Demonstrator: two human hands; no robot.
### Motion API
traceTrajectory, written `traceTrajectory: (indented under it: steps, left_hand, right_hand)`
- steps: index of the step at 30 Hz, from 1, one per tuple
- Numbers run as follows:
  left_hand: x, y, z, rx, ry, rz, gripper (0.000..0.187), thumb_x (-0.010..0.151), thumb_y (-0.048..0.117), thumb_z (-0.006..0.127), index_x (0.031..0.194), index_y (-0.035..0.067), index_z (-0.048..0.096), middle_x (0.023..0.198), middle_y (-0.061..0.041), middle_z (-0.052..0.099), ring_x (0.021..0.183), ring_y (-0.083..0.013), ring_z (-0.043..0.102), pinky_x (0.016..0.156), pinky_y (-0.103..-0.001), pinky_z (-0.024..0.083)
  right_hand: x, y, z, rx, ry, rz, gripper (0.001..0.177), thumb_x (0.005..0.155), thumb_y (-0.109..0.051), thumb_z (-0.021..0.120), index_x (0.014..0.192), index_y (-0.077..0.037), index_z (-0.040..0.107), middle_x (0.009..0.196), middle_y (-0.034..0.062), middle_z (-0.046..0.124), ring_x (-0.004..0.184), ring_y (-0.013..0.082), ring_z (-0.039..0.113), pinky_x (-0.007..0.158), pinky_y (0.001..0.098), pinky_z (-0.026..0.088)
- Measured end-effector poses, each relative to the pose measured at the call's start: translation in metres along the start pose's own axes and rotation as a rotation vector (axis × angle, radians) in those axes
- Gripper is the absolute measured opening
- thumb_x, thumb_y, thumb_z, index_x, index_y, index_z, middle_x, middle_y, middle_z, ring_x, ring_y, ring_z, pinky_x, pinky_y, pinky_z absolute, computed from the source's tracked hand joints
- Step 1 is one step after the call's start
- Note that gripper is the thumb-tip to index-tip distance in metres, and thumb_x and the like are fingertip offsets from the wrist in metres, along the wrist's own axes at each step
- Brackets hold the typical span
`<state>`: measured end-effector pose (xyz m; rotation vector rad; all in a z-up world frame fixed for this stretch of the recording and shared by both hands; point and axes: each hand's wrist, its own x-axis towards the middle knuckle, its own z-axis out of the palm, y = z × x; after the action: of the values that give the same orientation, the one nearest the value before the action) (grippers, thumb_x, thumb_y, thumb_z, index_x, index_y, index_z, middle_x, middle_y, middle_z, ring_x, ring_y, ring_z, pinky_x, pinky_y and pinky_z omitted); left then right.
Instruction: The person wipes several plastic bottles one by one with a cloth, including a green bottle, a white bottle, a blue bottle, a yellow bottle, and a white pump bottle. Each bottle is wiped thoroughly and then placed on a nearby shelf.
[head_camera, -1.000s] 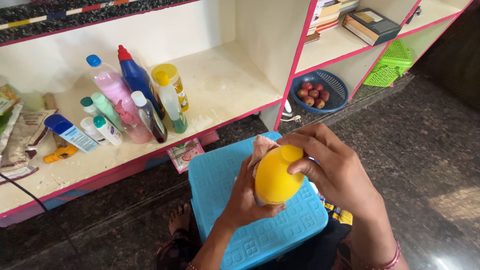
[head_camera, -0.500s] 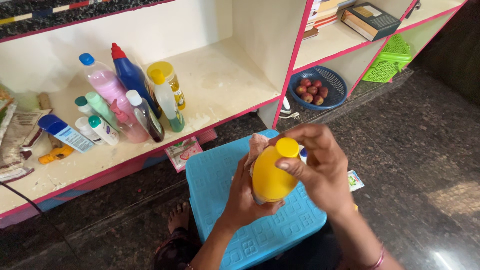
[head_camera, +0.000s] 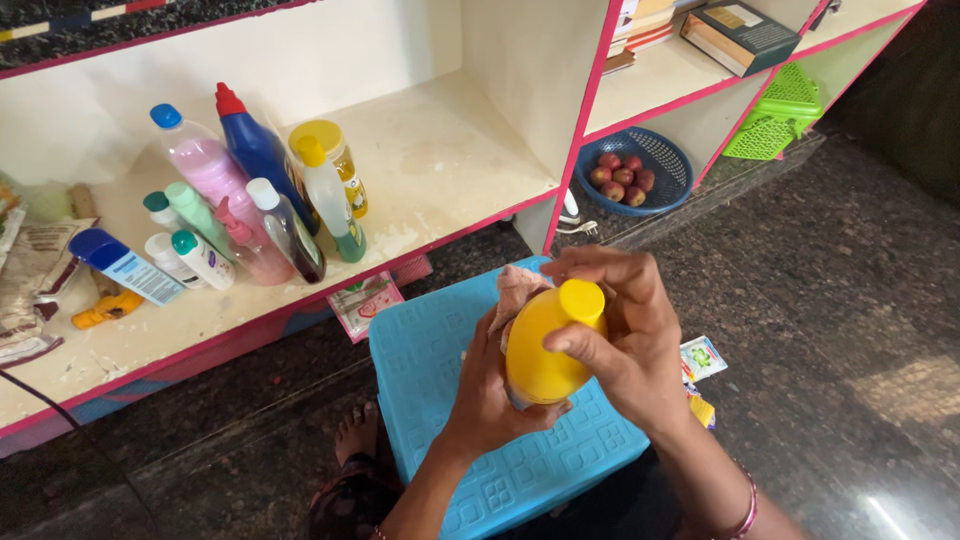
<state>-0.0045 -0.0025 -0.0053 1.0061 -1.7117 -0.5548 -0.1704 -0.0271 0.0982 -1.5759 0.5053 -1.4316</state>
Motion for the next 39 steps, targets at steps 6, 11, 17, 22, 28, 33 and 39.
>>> traceTrajectory:
  steps: [6,11,17,22,28,33,39]
  left_hand:
    - [-0.003,-0.001,-0.001,-0.026,0.009,0.023,0.105,0.068,0.033,0.094,0.155,0.004,0.041,0.156,-0.023,0.043,0.144,-0.0431,0.049,0.115,-0.053,0.046]
    - [-0.001,-0.001,0.000,-0.040,-0.005,-0.028,0.104,0.067,0.034,0.093,0.153,0.005,0.042,0.155,-0.023,0.044,0.142,-0.0401,0.051,0.114,-0.051,0.049]
    - [-0.001,-0.001,0.001,-0.028,-0.007,0.004,0.106,0.066,0.033,0.093,0.153,0.002,0.041,0.155,-0.025,0.042,0.143,-0.0424,0.047,0.115,-0.054,0.044]
    - [0.000,0.003,-0.001,-0.030,-0.006,-0.016,0.101,0.068,0.035,0.092,0.152,0.005,0.044,0.155,-0.022,0.045,0.146,-0.0415,0.048,0.116,-0.051,0.047]
    - [0.001,-0.004,-0.009,-0.103,-0.049,-0.008,0.113,0.066,0.038,0.094,0.158,0.005,0.036,0.159,-0.021,0.040,0.150,-0.0392,0.042,0.120,-0.050,0.041]
    - [-0.001,-0.034,-0.021,-0.733,0.111,-0.246,0.118,0.073,0.051,0.092,0.161,0.008,0.026,0.159,-0.014,0.041,0.148,-0.0264,0.041,0.123,-0.045,0.036]
    - [-0.010,-0.063,-0.039,-1.128,0.507,-0.430,0.098,0.081,0.043,0.083,0.156,0.009,0.029,0.147,-0.009,0.048,0.132,-0.0274,0.050,0.111,-0.047,0.041]
  right_hand:
    - [0.005,0.002,-0.013,0.174,-0.003,0.126,0.069,0.101,-0.064,0.043,0.126,-0.001,0.054,0.141,0.0159,0.055,0.131,0.0234,0.054,0.112,0.0442,0.045]
    - [0.005,0.013,-0.013,0.445,0.198,0.191,0.063,0.114,-0.062,0.039,0.104,-0.002,0.056,0.135,0.0218,0.057,0.127,0.0288,0.055,0.115,0.0504,0.047]
    - [0.004,0.016,-0.016,0.473,0.113,0.275,0.076,0.106,-0.068,0.030,0.097,0.001,0.060,0.138,0.0187,0.062,0.117,0.0330,0.061,0.106,0.0500,0.050]
    - [0.004,0.018,-0.016,0.234,0.020,0.146,0.073,0.101,-0.067,0.052,0.125,0.002,0.055,0.144,0.0179,0.058,0.130,0.0255,0.056,0.113,0.0441,0.046]
    - [-0.021,0.055,-0.010,-0.227,-0.001,-0.177,0.102,0.088,-0.058,0.080,0.157,-0.005,0.027,0.160,0.0201,0.042,0.148,0.0276,0.046,0.125,0.0451,0.040]
    - [-0.059,0.116,0.001,-0.332,0.028,-0.247,0.126,0.080,-0.046,0.088,0.165,-0.010,0.002,0.167,0.0217,0.028,0.155,0.0340,0.041,0.128,0.0500,0.038]
    - [-0.075,0.147,0.005,-0.451,0.004,-0.025,0.137,0.068,-0.029,0.096,0.161,0.001,0.000,0.158,0.0246,0.033,0.146,0.0345,0.043,0.120,0.0468,0.038]
